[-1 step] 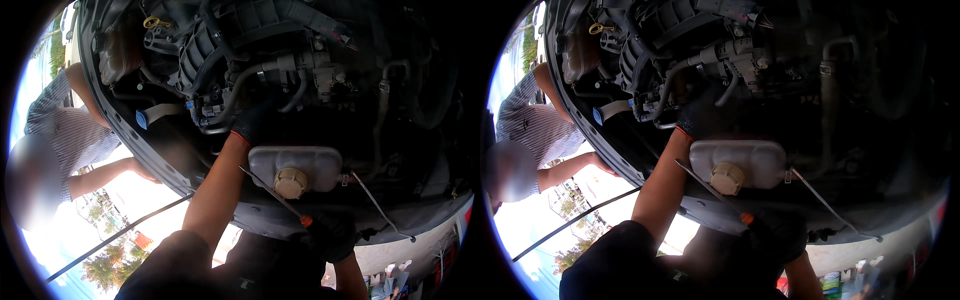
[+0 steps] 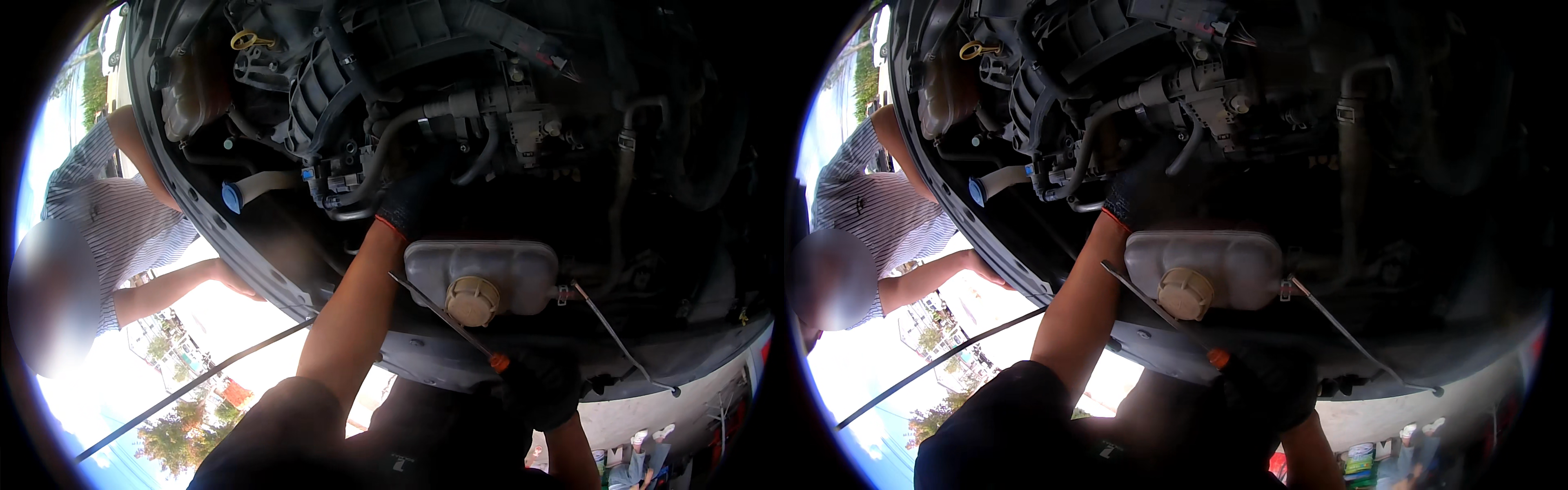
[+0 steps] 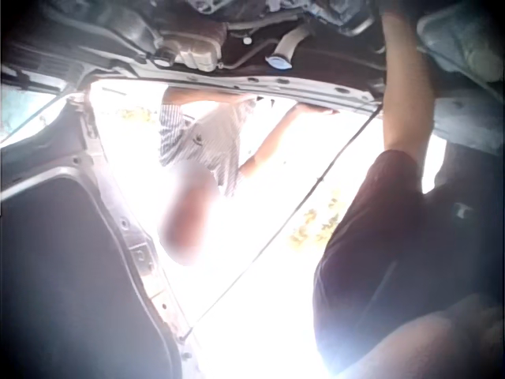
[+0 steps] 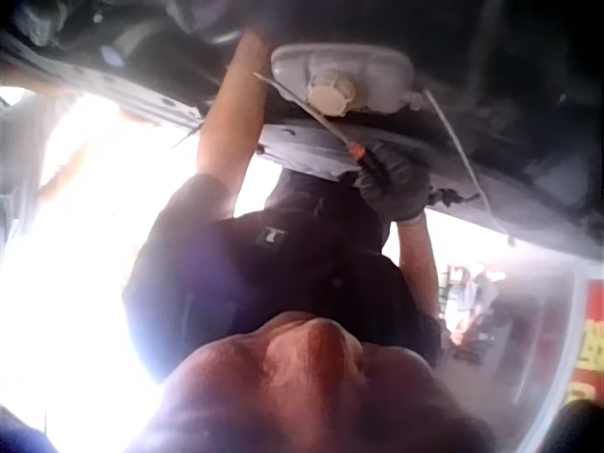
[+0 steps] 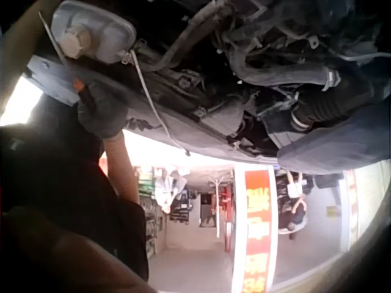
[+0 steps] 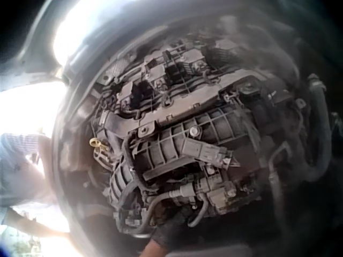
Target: The person uses a screwdriver to work on components inside the car engine bay while another person observes. The person manipulates hoses and parts near the brake fluid reservoir and engine block.
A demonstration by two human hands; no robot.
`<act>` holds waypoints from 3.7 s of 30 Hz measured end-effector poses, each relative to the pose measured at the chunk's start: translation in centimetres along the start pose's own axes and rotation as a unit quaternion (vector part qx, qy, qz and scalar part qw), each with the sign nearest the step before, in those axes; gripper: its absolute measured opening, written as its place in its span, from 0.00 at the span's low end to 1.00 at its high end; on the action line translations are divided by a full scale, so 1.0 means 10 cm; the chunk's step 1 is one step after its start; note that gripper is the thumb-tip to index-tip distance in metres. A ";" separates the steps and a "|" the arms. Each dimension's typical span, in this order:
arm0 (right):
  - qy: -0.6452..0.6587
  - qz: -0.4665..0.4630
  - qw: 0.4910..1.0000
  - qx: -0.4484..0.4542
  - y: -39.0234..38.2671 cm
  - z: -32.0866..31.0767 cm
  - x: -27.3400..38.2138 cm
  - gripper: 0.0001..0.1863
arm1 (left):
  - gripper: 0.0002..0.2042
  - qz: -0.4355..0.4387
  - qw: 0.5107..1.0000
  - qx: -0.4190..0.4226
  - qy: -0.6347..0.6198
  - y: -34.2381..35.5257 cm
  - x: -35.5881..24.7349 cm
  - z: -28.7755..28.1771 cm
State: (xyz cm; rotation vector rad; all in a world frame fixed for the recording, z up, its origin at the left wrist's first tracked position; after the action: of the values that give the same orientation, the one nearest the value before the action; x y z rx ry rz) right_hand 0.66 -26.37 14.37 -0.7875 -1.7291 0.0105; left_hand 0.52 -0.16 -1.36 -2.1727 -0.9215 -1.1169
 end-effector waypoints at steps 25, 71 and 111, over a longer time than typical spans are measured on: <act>0.033 -0.018 0.999 0.039 0.24 -0.08 0.13 0.16 | 0.27 -0.289 0.644 0.214 -0.675 -0.03 0.55 -0.01; 0.061 -0.069 0.996 0.018 -0.61 0.41 -0.47 0.16 | 0.14 -0.490 0.599 0.341 -0.534 -0.96 0.40 -1.18; 0.071 0.025 0.967 -0.245 -1.13 0.64 -0.19 0.10 | 0.11 -0.555 0.582 0.180 -0.566 -0.83 0.83 -1.64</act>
State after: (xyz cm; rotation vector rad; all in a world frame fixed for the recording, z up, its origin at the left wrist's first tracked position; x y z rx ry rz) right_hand -10.23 -33.58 15.17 -1.1621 -1.5904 -0.4440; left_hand -10.25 -3.72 15.32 -1.5902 -2.9633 0.4436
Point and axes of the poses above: each hand's wrist, its own y-axis towards the middle knuckle, its own z-axis out of the palm, x = y × z, the point moved 6 cm from there along y, towards the middle knuckle, and after that the axes turned 1 degree about x, right-handed, at the moved point
